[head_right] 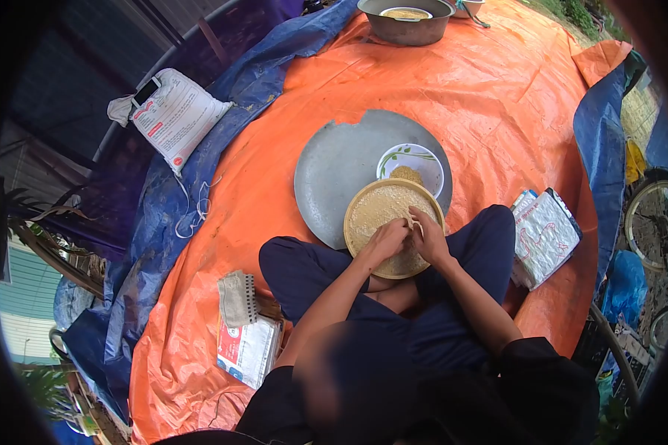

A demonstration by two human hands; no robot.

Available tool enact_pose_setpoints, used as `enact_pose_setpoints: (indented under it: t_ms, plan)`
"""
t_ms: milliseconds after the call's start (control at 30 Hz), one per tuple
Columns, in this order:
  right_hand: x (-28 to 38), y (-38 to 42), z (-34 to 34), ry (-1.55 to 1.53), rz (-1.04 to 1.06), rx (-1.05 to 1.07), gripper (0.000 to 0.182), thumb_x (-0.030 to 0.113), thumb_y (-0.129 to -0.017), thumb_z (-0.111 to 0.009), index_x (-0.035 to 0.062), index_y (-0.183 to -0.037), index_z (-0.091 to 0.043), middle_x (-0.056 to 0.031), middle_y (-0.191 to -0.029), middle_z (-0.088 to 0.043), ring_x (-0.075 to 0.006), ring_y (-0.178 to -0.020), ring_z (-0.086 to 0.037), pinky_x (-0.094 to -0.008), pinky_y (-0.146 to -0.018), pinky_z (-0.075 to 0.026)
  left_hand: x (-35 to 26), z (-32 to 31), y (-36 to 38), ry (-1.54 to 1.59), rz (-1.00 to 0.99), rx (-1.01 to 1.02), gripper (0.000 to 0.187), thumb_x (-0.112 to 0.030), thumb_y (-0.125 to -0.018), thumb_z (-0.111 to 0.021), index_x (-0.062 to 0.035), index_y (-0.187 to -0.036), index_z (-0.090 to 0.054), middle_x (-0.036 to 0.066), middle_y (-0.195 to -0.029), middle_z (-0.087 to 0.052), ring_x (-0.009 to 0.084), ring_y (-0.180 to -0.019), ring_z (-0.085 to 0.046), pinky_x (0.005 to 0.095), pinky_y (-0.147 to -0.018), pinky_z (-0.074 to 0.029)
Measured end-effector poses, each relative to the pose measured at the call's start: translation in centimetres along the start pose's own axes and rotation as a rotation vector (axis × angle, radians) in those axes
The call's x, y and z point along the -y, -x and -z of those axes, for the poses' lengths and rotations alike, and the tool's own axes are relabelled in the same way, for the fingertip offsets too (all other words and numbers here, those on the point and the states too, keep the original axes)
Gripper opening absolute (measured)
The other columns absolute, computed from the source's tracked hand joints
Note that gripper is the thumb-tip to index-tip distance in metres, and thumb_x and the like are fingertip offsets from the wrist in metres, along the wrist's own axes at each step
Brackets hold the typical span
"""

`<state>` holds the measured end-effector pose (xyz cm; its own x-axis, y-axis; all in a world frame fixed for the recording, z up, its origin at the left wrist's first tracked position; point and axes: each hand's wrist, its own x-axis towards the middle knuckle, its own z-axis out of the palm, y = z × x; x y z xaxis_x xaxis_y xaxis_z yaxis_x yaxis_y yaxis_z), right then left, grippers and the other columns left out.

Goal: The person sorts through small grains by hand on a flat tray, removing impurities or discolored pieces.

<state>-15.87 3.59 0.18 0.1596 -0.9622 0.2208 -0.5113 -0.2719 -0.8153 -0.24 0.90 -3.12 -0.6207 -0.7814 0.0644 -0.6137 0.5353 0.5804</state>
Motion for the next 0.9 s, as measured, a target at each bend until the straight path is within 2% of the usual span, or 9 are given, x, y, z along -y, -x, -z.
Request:
enact_pose_setpoints:
  t_ms: [133, 333, 533, 633, 733, 900]
  plan:
    - [-0.6, 0.0, -0.4, -0.006, -0.011, -0.005, 0.042, -0.006, -0.083, -0.049, 0.0026, -0.124, -0.051, -0.018, -0.116, -0.06, -0.031, -0.101, -0.062, -0.0384, -0.088, -0.048, 1.0, -1.5, -0.2, 0.042, 0.06, -0.019, 0.018, 0.001, -0.07, -0.059, -0.0005, -0.086, -0.065, 0.017, -0.093, -0.058, 0.0359, -0.091, -0.059, 0.0421, -0.077, -0.05]
    - [-1.1, 0.0, -0.7, -0.008, -0.015, -0.003, 0.04, -0.005, -0.083, -0.05, 0.0028, -0.123, -0.052, -0.0179, -0.114, -0.061, -0.0309, -0.099, -0.063, -0.0384, -0.087, -0.049, 0.1, -0.4, -0.1, -0.004, 0.05, 0.017, 0.017, -0.005, -0.068, -0.064, 0.0004, -0.084, -0.065, 0.017, -0.096, -0.057, 0.0353, -0.093, -0.058, 0.0416, -0.078, -0.05]
    - [-1.2, 0.0, -0.7, -0.033, -0.041, -0.036, 0.036, -0.003, -0.086, -0.049, 0.0025, -0.122, -0.053, -0.0182, -0.112, -0.062, -0.031, -0.097, -0.064, -0.0376, -0.085, -0.05, -1.4, 1.7, 0.1, -0.114, -0.114, -0.105, 0.034, -0.015, -0.06, -0.075, 0.0014, -0.087, -0.064, 0.015, -0.099, -0.054, 0.0314, -0.099, -0.053, 0.0392, -0.085, -0.048]
    - [-1.0, -0.2, -0.5, -0.033, -0.044, -0.052, 0.034, -0.002, -0.087, -0.049, 0.0019, -0.12, -0.054, -0.0181, -0.11, -0.063, -0.0314, -0.096, -0.064, -0.0373, -0.084, -0.05, -1.3, 1.8, 0.3, -0.155, -0.154, -0.005, 0.036, -0.014, -0.058, -0.077, 0.0013, -0.087, -0.063, 0.015, -0.099, -0.055, 0.0311, -0.1, -0.053, 0.0389, -0.085, -0.047]
    - [-0.8, -0.2, -0.5, -0.023, -0.044, -0.054, 0.031, -0.002, -0.087, -0.049, 0.0015, -0.118, -0.055, -0.0178, -0.109, -0.063, -0.0318, -0.095, -0.064, -0.037, -0.084, -0.051, -1.1, 1.5, 0.2, -0.117, -0.135, 0.066, 0.031, -0.012, -0.061, -0.075, 0.0019, -0.085, -0.062, 0.015, -0.099, -0.055, 0.032, -0.099, -0.054, 0.0387, -0.084, -0.048]
    - [-1.0, -0.1, -0.5, -0.025, -0.041, -0.041, 0.028, -0.001, -0.088, -0.05, 0.0013, -0.115, -0.057, -0.0176, -0.106, -0.064, -0.0303, -0.094, -0.064, -0.0357, -0.082, -0.051, 0.7, -1.2, 0.0, 0.025, 0.005, 0.038, 0.014, -0.003, -0.067, -0.065, 0.003, -0.08, -0.062, 0.019, -0.09, -0.059, 0.0364, -0.088, -0.059, 0.0414, -0.075, -0.049]
